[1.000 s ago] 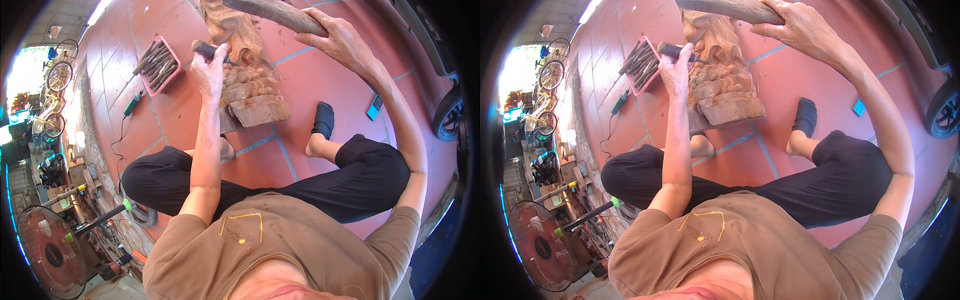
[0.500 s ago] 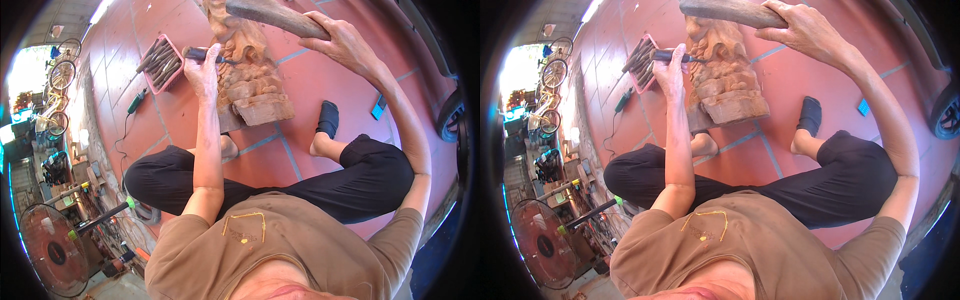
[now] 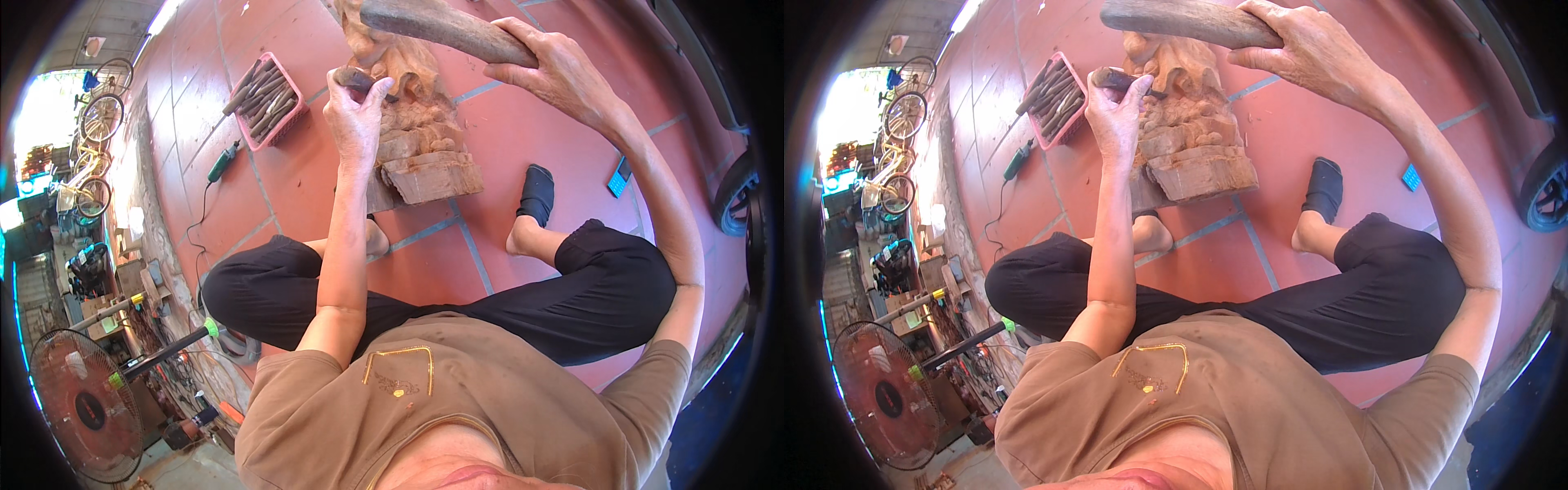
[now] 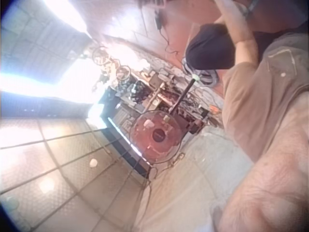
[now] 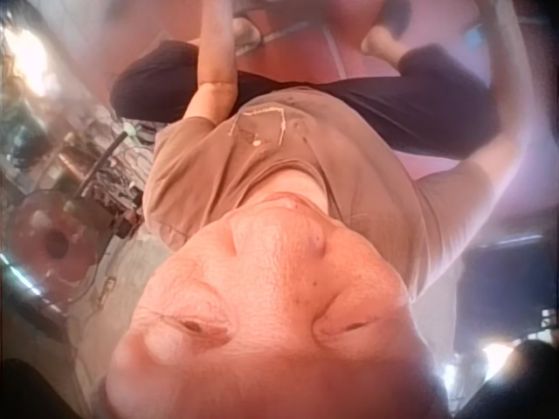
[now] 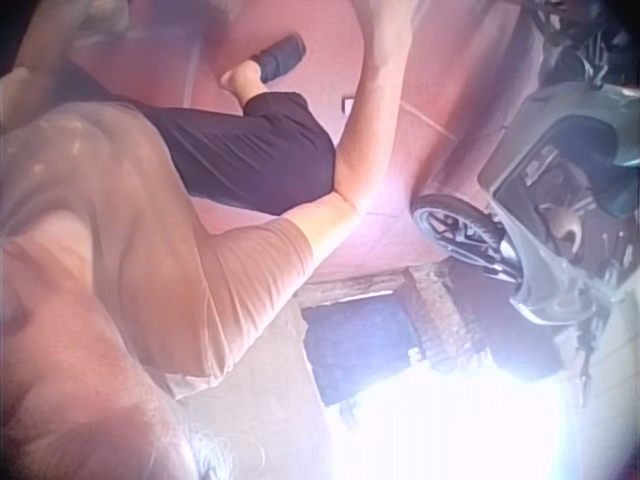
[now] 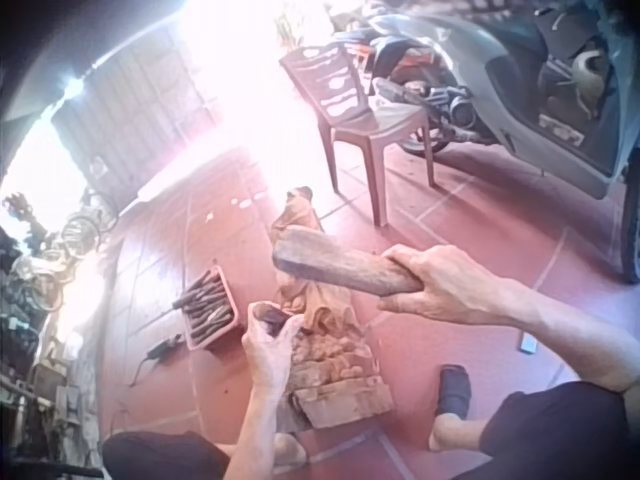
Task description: The person carves a wooden sculpture using a chisel and mallet, then switches to a rotary tool to refine details. The person sits on the floor and works on the sculpture placed on a small stand.
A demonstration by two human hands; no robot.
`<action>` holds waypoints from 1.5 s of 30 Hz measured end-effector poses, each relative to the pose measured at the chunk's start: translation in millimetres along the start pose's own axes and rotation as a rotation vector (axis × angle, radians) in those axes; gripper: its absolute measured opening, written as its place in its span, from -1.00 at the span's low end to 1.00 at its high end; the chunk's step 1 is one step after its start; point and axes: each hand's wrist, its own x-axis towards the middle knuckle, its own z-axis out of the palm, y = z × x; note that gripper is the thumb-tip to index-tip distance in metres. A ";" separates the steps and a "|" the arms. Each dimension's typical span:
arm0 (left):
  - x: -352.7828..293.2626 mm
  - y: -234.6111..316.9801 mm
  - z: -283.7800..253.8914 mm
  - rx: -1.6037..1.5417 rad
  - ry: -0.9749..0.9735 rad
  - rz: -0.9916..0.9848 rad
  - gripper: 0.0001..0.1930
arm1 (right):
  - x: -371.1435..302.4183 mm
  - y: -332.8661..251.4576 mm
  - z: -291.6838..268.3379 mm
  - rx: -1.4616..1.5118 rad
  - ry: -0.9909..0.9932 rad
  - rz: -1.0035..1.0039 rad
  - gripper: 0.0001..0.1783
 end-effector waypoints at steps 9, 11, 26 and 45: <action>-4.6 7.4 8.8 0.142 0.029 0.101 -0.74 | 4.6 -18.2 20.4 0.000 0.149 -0.299 -0.41; -5.1 5.9 9.2 0.141 0.003 0.067 -0.65 | 7.4 -15.0 29.9 -0.133 0.037 -0.231 -0.40; -5.2 6.0 9.3 0.107 0.011 0.022 -0.70 | 18.0 -14.6 32.4 -0.189 0.016 -0.232 -0.45; -2.7 -8.2 -7.5 -0.079 0.148 -0.070 -0.89 | 4.2 1.6 3.3 -0.152 0.116 -0.159 -0.42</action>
